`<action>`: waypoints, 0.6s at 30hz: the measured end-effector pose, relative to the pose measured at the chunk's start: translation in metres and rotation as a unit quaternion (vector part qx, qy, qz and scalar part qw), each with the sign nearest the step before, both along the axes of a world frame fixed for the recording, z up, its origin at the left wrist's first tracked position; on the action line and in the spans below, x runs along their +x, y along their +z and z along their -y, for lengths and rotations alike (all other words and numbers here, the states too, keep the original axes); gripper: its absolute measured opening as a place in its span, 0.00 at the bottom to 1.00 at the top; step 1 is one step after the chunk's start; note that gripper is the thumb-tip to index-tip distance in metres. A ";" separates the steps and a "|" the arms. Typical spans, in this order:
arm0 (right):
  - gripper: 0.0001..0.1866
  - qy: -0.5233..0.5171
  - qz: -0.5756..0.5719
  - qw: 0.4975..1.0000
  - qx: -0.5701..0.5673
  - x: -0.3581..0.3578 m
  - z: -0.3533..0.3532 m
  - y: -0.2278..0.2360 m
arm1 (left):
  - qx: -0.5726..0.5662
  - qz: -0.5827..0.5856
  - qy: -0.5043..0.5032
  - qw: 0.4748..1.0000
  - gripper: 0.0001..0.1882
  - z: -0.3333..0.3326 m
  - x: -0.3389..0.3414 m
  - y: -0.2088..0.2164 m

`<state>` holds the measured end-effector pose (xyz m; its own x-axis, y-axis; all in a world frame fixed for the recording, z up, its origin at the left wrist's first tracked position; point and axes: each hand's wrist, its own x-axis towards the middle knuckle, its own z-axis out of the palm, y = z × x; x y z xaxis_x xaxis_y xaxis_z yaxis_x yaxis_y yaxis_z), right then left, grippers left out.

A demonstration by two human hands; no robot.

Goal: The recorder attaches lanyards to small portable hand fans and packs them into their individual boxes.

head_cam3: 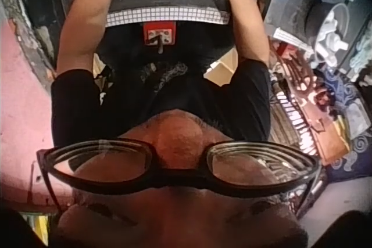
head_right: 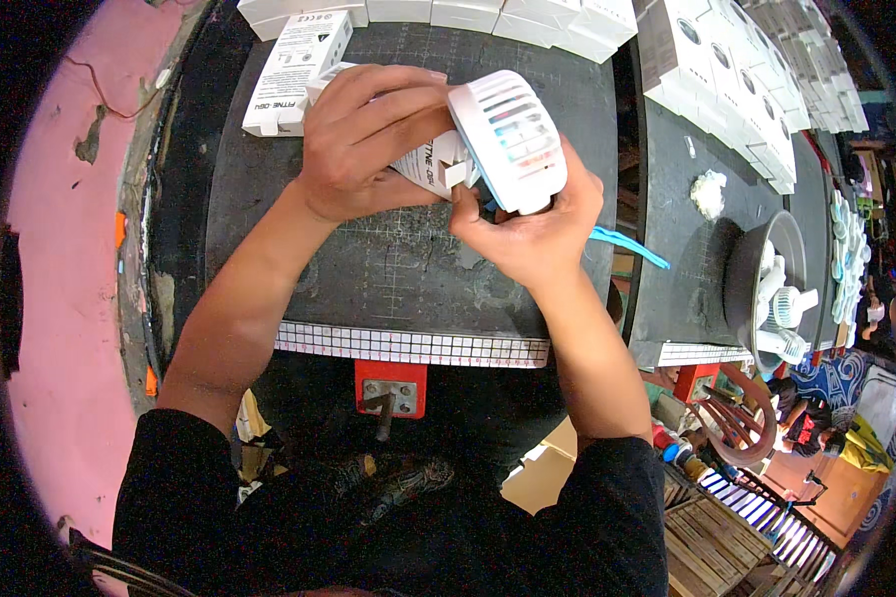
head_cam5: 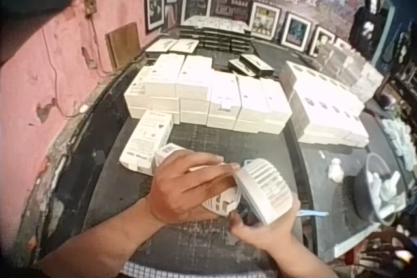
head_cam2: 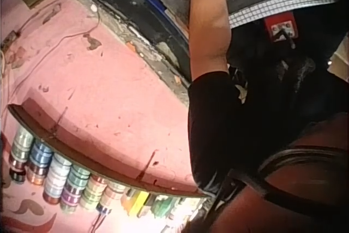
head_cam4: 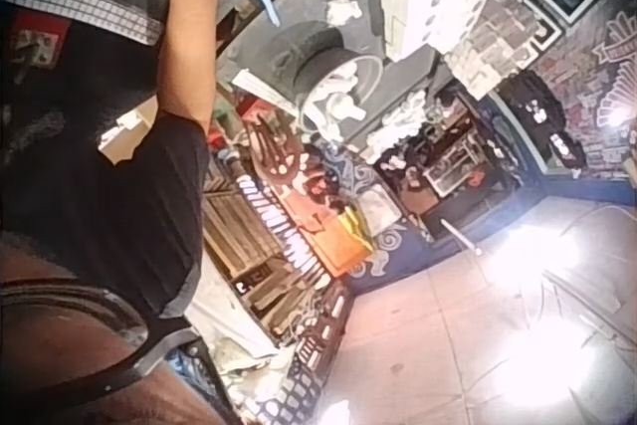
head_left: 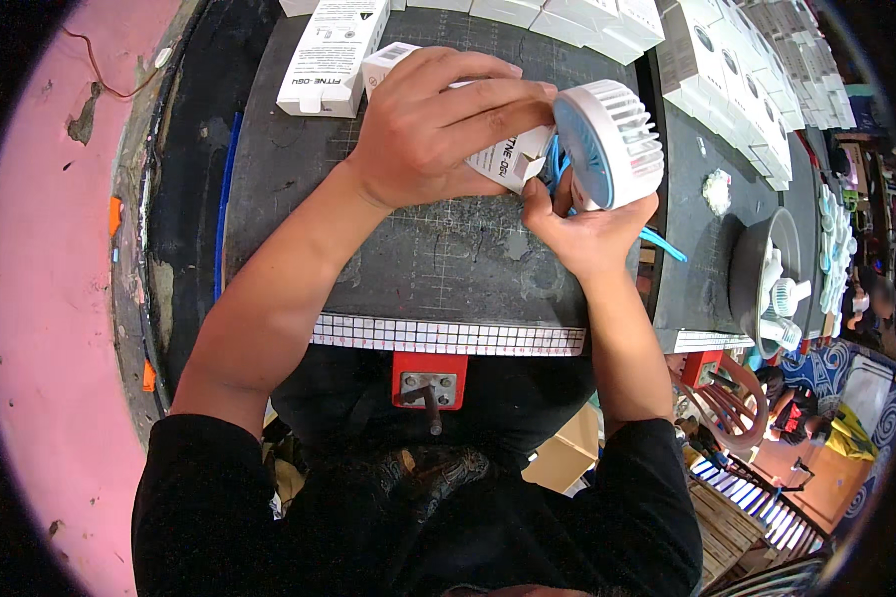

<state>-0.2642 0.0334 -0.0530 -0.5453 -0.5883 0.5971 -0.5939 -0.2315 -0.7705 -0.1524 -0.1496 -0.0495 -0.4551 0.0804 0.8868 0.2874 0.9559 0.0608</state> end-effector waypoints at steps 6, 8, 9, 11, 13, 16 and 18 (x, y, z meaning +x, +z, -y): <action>0.29 0.013 0.032 0.999 -0.006 0.001 -0.002 0.003 | 0.000 -0.002 0.001 1.000 0.33 -0.003 0.000 0.003; 0.31 0.015 0.068 0.997 -0.019 0.000 -0.002 0.002 | -0.001 -0.004 0.003 1.000 0.33 -0.002 0.000 0.003; 0.31 0.016 0.067 0.997 -0.019 -0.002 -0.001 0.000 | -0.002 -0.005 0.006 1.000 0.33 -0.001 0.000 0.003; 0.31 -0.004 0.063 0.995 -0.079 -0.008 0.000 -0.007 | -0.001 -0.004 -0.001 1.000 0.33 0.000 0.001 0.003; 0.29 -0.008 0.068 0.996 -0.054 -0.003 -0.008 -0.008 | -0.001 -0.003 -0.007 1.000 0.34 0.001 0.000 0.004; 0.24 -0.099 -0.183 0.978 0.025 -0.011 -0.019 -0.014 | 0.042 -0.034 0.000 0.999 0.35 -0.002 -0.003 0.005; 0.15 0.040 -0.086 0.995 -0.032 -0.004 -0.031 -0.014 | 0.047 -0.045 0.031 0.997 0.37 -0.002 0.001 0.004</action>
<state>-0.2678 0.0640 -0.0668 -0.3850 -0.5833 0.7152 -0.6938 -0.3281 -0.6411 -0.1517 -0.1476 -0.0457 -0.3746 -0.0303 0.9267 0.2356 0.9635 0.1267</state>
